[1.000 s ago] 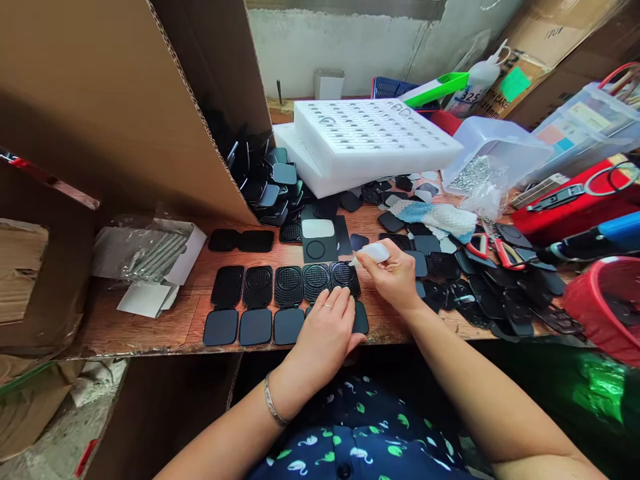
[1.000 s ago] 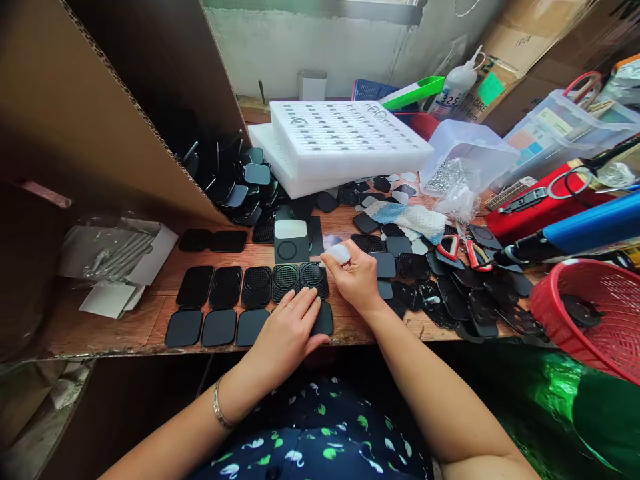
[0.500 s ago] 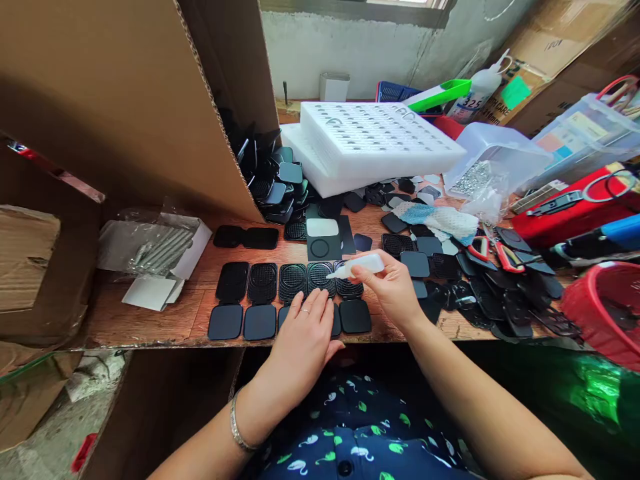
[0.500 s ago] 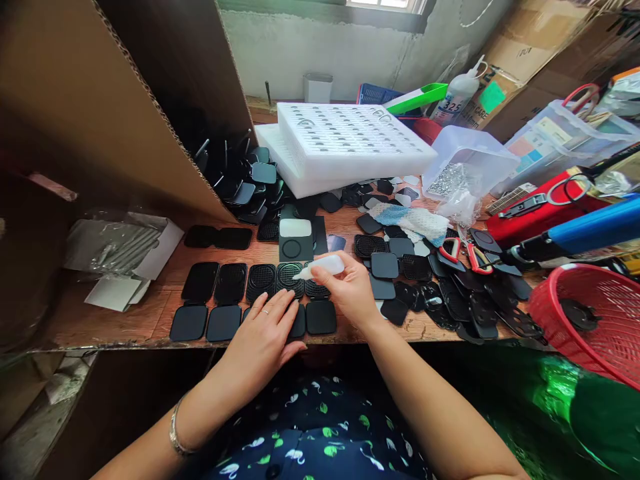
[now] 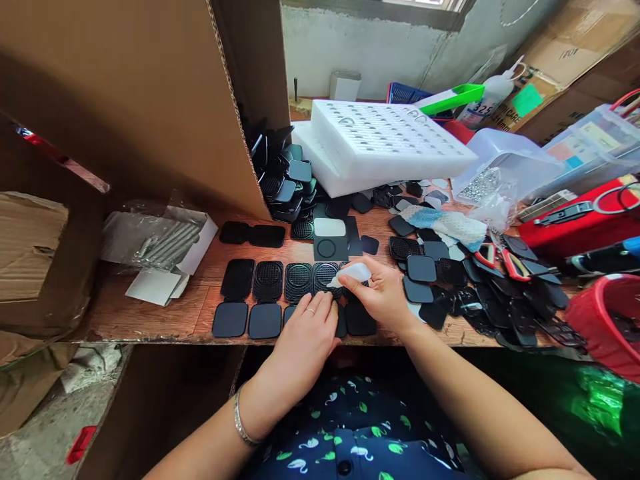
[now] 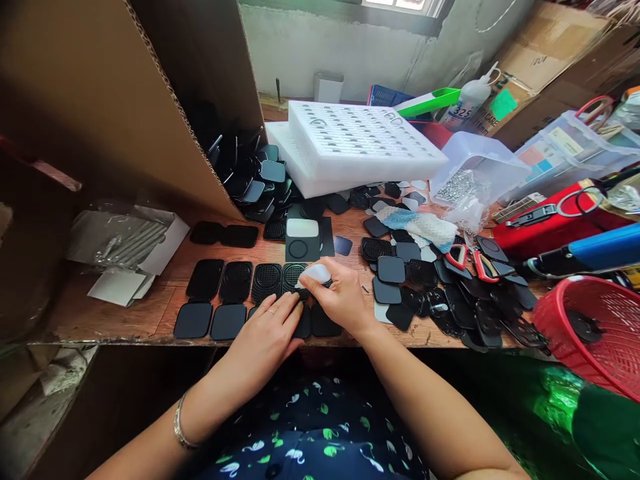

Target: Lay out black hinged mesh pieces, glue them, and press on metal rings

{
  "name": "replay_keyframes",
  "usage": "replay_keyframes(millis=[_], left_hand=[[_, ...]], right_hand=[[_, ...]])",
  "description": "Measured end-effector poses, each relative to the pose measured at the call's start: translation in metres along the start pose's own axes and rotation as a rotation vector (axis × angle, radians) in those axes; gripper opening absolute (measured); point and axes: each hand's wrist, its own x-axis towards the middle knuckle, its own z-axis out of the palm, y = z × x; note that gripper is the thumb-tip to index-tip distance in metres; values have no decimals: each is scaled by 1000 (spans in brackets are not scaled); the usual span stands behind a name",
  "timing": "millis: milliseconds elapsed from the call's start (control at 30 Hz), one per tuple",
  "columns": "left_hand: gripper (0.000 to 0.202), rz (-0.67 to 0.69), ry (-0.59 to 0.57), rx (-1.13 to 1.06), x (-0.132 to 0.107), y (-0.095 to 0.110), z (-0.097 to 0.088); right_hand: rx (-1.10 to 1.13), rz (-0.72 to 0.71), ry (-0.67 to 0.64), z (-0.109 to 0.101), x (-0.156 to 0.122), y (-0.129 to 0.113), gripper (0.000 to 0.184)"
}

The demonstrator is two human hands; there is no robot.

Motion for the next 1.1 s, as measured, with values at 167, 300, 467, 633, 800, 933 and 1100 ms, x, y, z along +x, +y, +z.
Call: replay_keyframes(millis=[167,300,467,633,800,933,1100], left_hand=[[56,6,7,0,0,-1,1],[54,11,5,10,0,-1,2],[52,9,5,8,0,0,3],[51,7,0,13,0,0,2],[53,3,-16,-1,0,0,2],[52,12,-8,-1,-1,-1,2],[46,6,7,12,-1,0,2]], right_hand=[[35,-2,10,1,-1,2,17],[38,43,14,-4,-1,5,21],[141,110,113,-11,13,3,27],[209,115,135,-2,36,9,33],[149,88,108,10,44,12,33],[74,64,82,11,43,11,31],[-11,13,76,5,41,11,28]])
